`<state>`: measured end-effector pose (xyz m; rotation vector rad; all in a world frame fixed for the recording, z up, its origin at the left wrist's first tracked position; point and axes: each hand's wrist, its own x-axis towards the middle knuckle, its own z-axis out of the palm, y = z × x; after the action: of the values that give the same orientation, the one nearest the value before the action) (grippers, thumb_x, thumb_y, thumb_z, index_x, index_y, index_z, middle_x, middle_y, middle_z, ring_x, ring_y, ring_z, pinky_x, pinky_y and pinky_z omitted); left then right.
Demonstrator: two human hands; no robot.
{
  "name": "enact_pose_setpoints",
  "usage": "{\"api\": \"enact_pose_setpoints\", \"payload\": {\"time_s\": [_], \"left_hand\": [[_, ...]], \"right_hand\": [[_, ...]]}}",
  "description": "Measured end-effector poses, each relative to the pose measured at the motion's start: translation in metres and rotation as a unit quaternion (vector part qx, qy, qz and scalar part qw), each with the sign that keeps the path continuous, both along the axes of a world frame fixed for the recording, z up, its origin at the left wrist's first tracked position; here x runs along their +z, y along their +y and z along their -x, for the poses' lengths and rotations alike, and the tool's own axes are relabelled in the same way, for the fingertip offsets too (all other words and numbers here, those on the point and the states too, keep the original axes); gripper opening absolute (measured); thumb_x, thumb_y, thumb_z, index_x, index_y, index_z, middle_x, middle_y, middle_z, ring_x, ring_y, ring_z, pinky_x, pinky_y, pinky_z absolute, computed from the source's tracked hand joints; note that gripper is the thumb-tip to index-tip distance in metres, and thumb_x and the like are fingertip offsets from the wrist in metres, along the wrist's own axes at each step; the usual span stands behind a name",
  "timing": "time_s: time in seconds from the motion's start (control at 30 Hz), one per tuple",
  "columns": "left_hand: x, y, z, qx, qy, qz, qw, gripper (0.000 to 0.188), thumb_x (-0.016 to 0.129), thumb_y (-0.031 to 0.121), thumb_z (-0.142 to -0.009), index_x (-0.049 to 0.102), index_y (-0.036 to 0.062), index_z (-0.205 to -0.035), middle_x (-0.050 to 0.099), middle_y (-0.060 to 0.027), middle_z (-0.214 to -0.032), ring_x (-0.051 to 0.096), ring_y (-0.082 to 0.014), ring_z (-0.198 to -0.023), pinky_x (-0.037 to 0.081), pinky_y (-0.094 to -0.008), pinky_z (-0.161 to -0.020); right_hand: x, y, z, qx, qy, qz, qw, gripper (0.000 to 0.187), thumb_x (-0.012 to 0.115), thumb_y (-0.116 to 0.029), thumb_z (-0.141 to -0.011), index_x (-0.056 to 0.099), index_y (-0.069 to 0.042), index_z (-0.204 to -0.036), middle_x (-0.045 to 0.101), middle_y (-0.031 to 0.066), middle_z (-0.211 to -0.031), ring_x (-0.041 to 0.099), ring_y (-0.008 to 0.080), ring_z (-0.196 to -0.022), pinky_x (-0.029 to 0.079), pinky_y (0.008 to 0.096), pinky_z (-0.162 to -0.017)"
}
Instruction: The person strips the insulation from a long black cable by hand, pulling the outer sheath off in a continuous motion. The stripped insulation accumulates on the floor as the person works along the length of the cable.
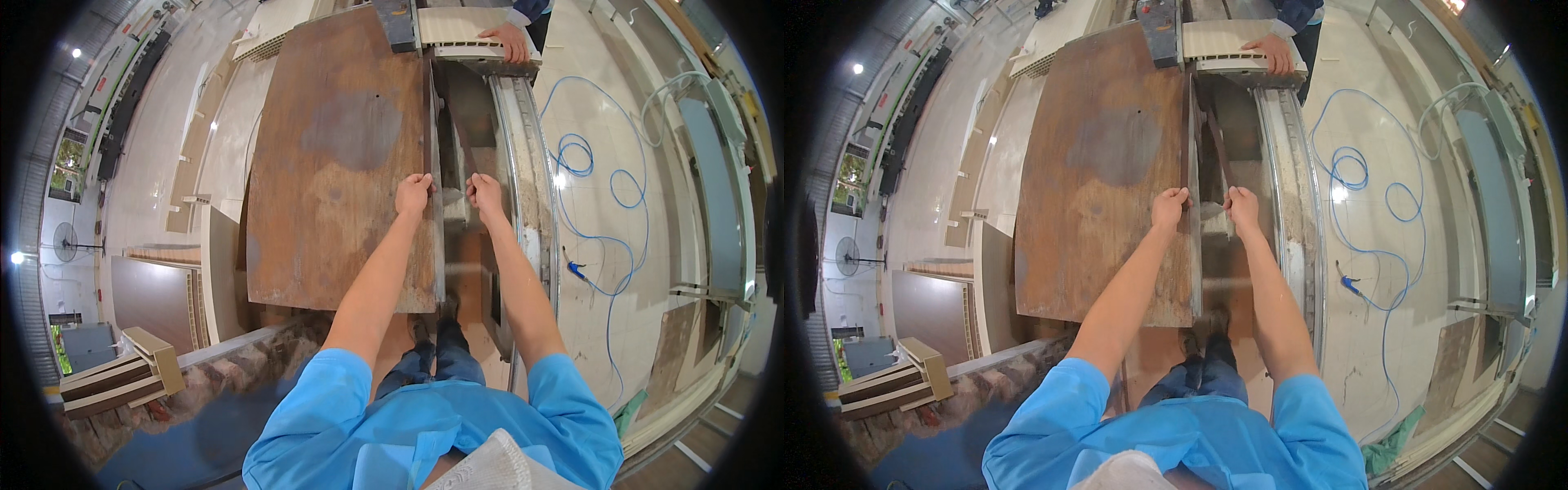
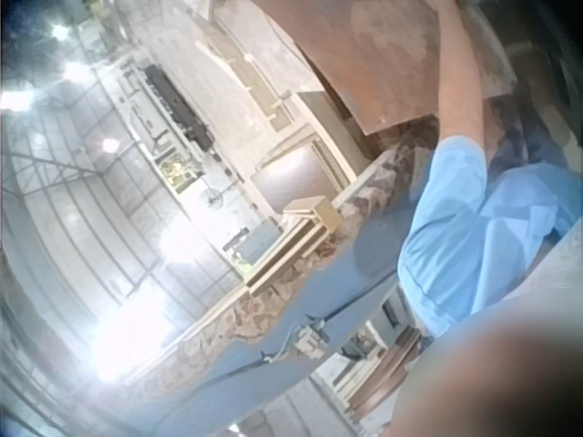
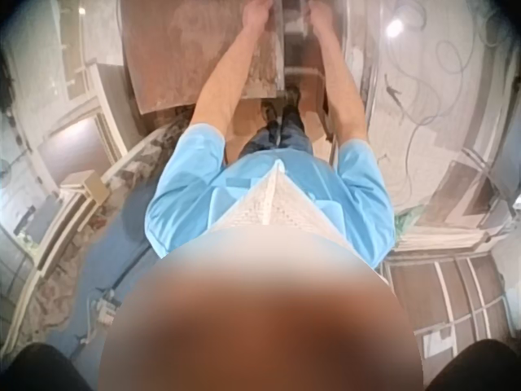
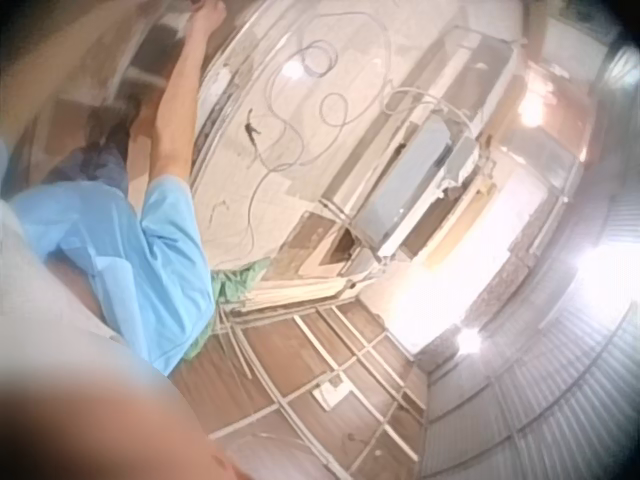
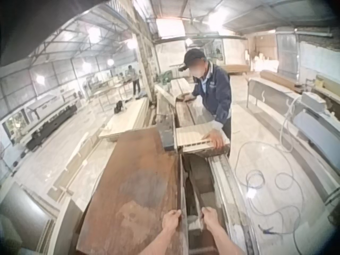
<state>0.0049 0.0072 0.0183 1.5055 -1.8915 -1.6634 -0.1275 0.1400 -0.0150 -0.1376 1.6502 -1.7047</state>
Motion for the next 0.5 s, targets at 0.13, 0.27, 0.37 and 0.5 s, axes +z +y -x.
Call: {"api": "enact_pose_setpoints", "payload": {"time_s": [0.13, 0.27, 0.37, 0.5], "left_hand": [[0.001, 0.003, 0.000, 0.011, -0.005, 0.012, 1.000, 0.028, 0.061, 0.034, -0.095, 0.073, 0.0088, -0.092, 0.071, 0.0004, -0.082, 0.063, -0.0155, -0.080, 0.047, -0.0340, -0.078], [0.001, 0.005, 0.002, 0.024, 0.005, 0.008, 1.000, 0.028, 0.062, 0.033, -0.095, 0.073, 0.0074, -0.092, 0.071, -0.0004, -0.081, 0.063, -0.0148, -0.078, 0.047, -0.0333, -0.077], [0.002, 0.007, 0.004, 0.040, 0.025, 0.003, 0.999, 0.026, 0.064, 0.029, -0.095, 0.072, 0.0053, -0.089, 0.071, -0.0017, -0.078, 0.062, -0.0142, -0.074, 0.047, -0.0325, -0.074], [0.004, 0.011, 0.007, 0.061, 0.083, -0.006, 0.995, 0.021, 0.067, 0.021, -0.093, 0.071, 0.0017, -0.085, 0.069, -0.0039, -0.074, 0.060, -0.0131, -0.068, 0.047, -0.0310, -0.067]], "right_hand": [[0.002, 0.001, -0.001, 0.000, 0.003, -0.006, 1.000, 0.028, 0.051, -0.023, -0.102, 0.061, -0.004, -0.085, 0.054, 0.0023, -0.063, 0.043, 0.0088, -0.048, 0.031, 0.0248, -0.043], [0.004, 0.001, -0.004, 0.009, 0.015, 0.003, 1.000, 0.027, 0.052, -0.023, -0.102, 0.061, -0.004, -0.085, 0.055, 0.0021, -0.064, 0.044, 0.0085, -0.049, 0.031, 0.0247, -0.043], [0.005, -0.001, -0.008, 0.015, 0.032, 0.001, 0.999, 0.027, 0.052, -0.023, -0.102, 0.061, -0.004, -0.085, 0.055, 0.0020, -0.064, 0.045, 0.0084, -0.049, 0.031, 0.0247, -0.043], [0.009, -0.005, -0.016, 0.014, 0.047, 0.012, 0.999, 0.028, 0.052, -0.022, -0.101, 0.061, -0.003, -0.082, 0.056, 0.0033, -0.062, 0.047, 0.0097, -0.049, 0.034, 0.0263, -0.044]]}}
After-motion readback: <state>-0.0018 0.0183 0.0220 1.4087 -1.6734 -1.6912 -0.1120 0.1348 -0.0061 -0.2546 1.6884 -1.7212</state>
